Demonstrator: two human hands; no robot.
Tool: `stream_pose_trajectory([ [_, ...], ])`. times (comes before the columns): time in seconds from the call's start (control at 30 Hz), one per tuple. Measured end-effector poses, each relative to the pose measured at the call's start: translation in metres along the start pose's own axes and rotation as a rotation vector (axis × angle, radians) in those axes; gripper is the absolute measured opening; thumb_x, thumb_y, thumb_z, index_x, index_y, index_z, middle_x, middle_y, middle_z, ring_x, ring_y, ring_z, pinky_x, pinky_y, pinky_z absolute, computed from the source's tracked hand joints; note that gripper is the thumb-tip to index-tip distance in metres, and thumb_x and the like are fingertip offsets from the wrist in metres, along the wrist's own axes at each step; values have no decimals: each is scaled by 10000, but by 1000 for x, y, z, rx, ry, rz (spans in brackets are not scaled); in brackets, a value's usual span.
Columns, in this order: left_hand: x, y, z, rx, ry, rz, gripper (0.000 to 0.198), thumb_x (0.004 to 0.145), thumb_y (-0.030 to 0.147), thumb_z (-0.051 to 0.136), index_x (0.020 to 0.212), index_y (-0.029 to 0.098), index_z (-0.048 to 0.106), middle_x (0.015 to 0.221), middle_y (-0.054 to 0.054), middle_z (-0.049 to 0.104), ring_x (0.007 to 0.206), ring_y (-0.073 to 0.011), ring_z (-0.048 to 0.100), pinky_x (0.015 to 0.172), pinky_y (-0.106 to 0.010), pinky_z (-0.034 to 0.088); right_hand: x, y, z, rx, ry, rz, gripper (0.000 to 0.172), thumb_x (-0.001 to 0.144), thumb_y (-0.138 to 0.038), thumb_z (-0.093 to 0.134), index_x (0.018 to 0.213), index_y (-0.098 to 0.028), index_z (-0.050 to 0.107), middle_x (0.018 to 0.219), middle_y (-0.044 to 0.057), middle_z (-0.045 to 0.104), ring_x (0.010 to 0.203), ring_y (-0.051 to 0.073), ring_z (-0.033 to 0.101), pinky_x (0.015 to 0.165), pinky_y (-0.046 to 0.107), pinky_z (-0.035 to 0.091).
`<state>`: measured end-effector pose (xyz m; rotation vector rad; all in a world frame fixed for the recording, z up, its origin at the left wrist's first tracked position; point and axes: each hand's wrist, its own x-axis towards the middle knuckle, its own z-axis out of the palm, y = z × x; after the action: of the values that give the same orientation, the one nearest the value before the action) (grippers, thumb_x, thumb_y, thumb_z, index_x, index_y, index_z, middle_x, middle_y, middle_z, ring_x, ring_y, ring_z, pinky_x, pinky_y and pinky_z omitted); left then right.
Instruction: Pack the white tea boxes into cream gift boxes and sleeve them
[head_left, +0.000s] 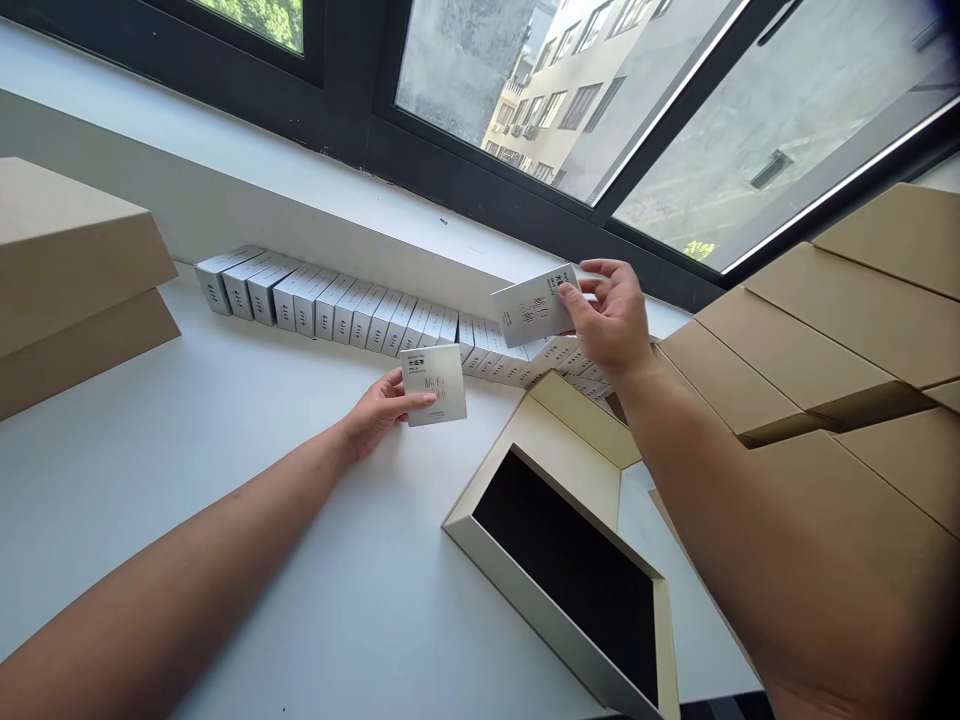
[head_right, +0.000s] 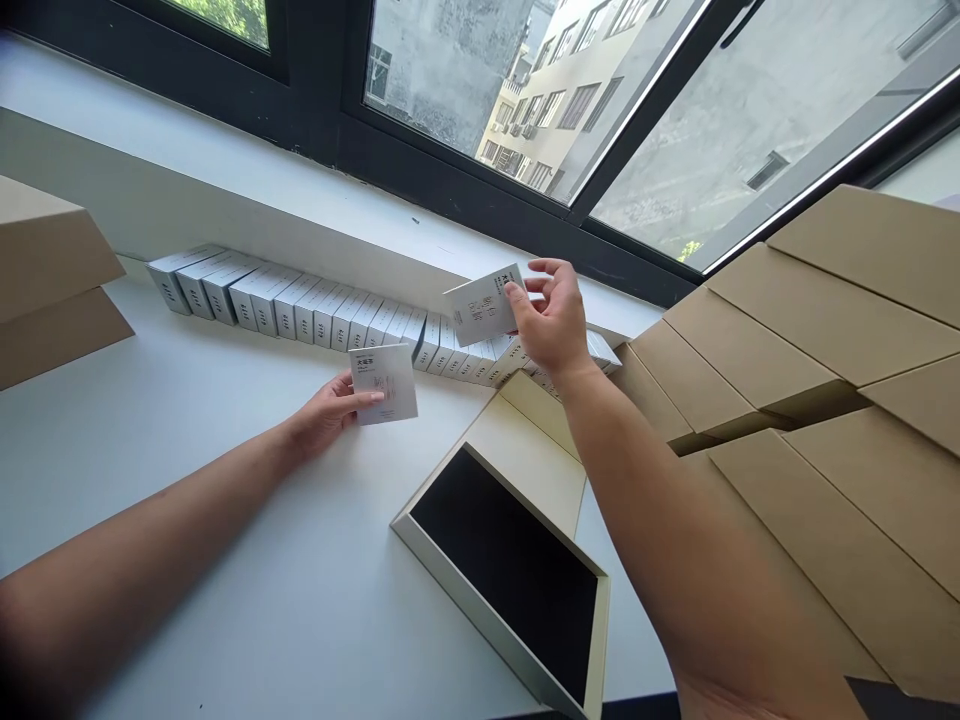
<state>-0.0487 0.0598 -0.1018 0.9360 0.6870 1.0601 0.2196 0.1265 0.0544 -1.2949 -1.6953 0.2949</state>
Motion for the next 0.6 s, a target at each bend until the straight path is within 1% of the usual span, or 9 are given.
stream_pose_trajectory([
  [0.07, -2, 2, 0, 21, -71, -19, 443, 731, 433, 825, 1101, 225, 698, 1082, -69, 730, 991, -245, 664, 866, -376, 471, -9, -8, 1, 93, -159, 44, 365, 859, -452, 676, 1152, -260, 574, 1024, 56, 689, 793, 215, 688, 559, 343, 598],
  [0.13, -3, 4, -1, 37, -122, -40, 437, 742, 481, 802, 1072, 207, 721, 1006, -68, 734, 915, -230, 663, 810, -349, 464, -22, -13, 5, 104, -328, 66, 364, 845, -492, 707, 1108, -250, 638, 999, 54, 703, 772, 204, 685, 545, 322, 593],
  [0.23, -4, 5, -1, 32, -144, -49, 437, 741, 510, 791, 1041, 197, 737, 933, -63, 735, 861, -221, 657, 768, -330, 453, -43, -15, 16, 38, -556, 93, 373, 819, -506, 753, 1076, -238, 714, 1038, 78, 719, 767, 189, 676, 598, 331, 604],
  [0.33, -4, 5, -2, 20, -148, -15, 407, 757, 516, 774, 1002, 192, 748, 906, -57, 736, 824, -204, 646, 756, -321, 446, -64, -12, 33, 98, -718, 203, 371, 813, -506, 763, 1064, -236, 725, 1063, 92, 722, 778, 189, 684, 647, 356, 614],
  [0.4, -4, 4, -1, 29, -159, -1, 403, 770, 520, 761, 997, 187, 748, 900, -58, 737, 815, -201, 642, 753, -321, 444, -77, -10, 46, 201, -765, 312, 376, 799, -485, 778, 1074, -240, 703, 1050, 84, 724, 792, 191, 693, 653, 351, 612],
  [0.47, -4, 4, 0, 40, -158, -22, 416, 780, 530, 749, 1017, 188, 740, 903, -62, 737, 807, -207, 643, 732, -324, 443, -88, -10, 59, 302, -773, 437, 349, 801, -443, 770, 1072, -240, 685, 1029, 68, 727, 819, 188, 695, 679, 341, 612],
  [0.53, -5, 4, 1, 34, -138, -46, 434, 784, 537, 744, 1044, 190, 726, 915, -71, 737, 796, -213, 649, 708, -326, 449, -95, -10, 67, 380, -749, 553, 290, 828, -400, 707, 1064, -236, 675, 1025, 58, 728, 846, 189, 693, 702, 337, 613],
  [0.6, -5, 4, 3, 19, -115, -49, 451, 786, 531, 749, 1084, 195, 706, 933, -74, 737, 789, -212, 657, 701, -326, 462, -98, -11, 69, 475, -735, 633, 287, 854, -384, 600, 1089, -230, 659, 1068, 65, 723, 878, 204, 693, 702, 350, 615],
])
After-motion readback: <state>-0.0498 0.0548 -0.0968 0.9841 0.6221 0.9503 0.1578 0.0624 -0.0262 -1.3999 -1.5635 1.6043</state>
